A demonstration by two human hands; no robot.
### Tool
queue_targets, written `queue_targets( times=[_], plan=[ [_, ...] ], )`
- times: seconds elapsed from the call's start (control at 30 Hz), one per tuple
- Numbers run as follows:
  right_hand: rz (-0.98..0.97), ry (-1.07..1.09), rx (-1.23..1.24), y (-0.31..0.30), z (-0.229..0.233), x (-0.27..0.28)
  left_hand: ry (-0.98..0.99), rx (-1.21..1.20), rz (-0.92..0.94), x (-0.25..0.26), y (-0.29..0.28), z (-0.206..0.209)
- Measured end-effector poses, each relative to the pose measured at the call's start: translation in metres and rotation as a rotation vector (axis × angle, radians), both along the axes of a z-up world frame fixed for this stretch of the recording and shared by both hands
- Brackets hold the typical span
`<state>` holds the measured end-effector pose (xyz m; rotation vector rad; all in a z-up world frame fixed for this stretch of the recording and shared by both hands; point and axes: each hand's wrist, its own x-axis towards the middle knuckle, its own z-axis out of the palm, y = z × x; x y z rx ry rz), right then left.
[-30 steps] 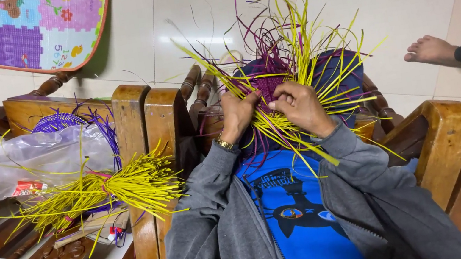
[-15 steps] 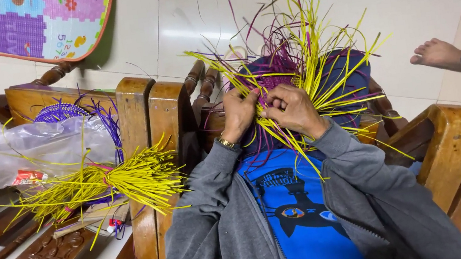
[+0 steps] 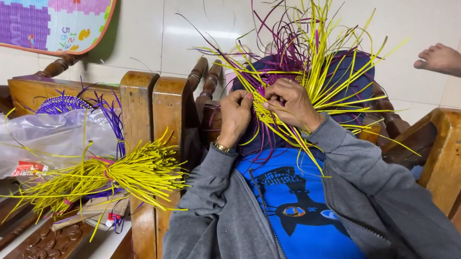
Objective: Weaving thin colored strips together to create a circular object, likely a hat or basket.
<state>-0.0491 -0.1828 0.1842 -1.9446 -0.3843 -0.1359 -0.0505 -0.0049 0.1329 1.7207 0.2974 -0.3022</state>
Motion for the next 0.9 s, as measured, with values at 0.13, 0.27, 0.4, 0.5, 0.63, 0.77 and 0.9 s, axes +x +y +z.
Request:
queue_targets(
  times=[0.13,0.27,0.4,0.5,0.63,0.77,0.9],
  plan=[
    [-0.005,-0.007,0.047,0.000,-0.001,-0.003,0.004,0.006,-0.056,0.001,-0.002,-0.029],
    [-0.007,-0.024,0.043,0.002,0.000,-0.004,-0.079,0.061,-0.108,0.007,-0.003,0.006],
    [-0.015,-0.029,0.038,0.003,0.001,-0.003,-0.097,0.249,-0.122,0.022,-0.007,0.003],
    [-0.028,-0.039,0.041,0.004,0.007,-0.003,-0.024,0.101,-0.060,0.038,-0.008,-0.040],
    [-0.045,-0.077,0.037,0.006,-0.004,-0.002,0.009,0.117,0.024,0.065,-0.002,-0.069],
    [-0.049,-0.101,0.012,0.004,-0.010,-0.004,-0.012,0.300,0.071,0.088,0.017,-0.068],
    [-0.064,-0.089,0.012,0.002,-0.014,-0.002,0.051,0.208,-0.121,0.076,0.017,0.032]
  ],
)
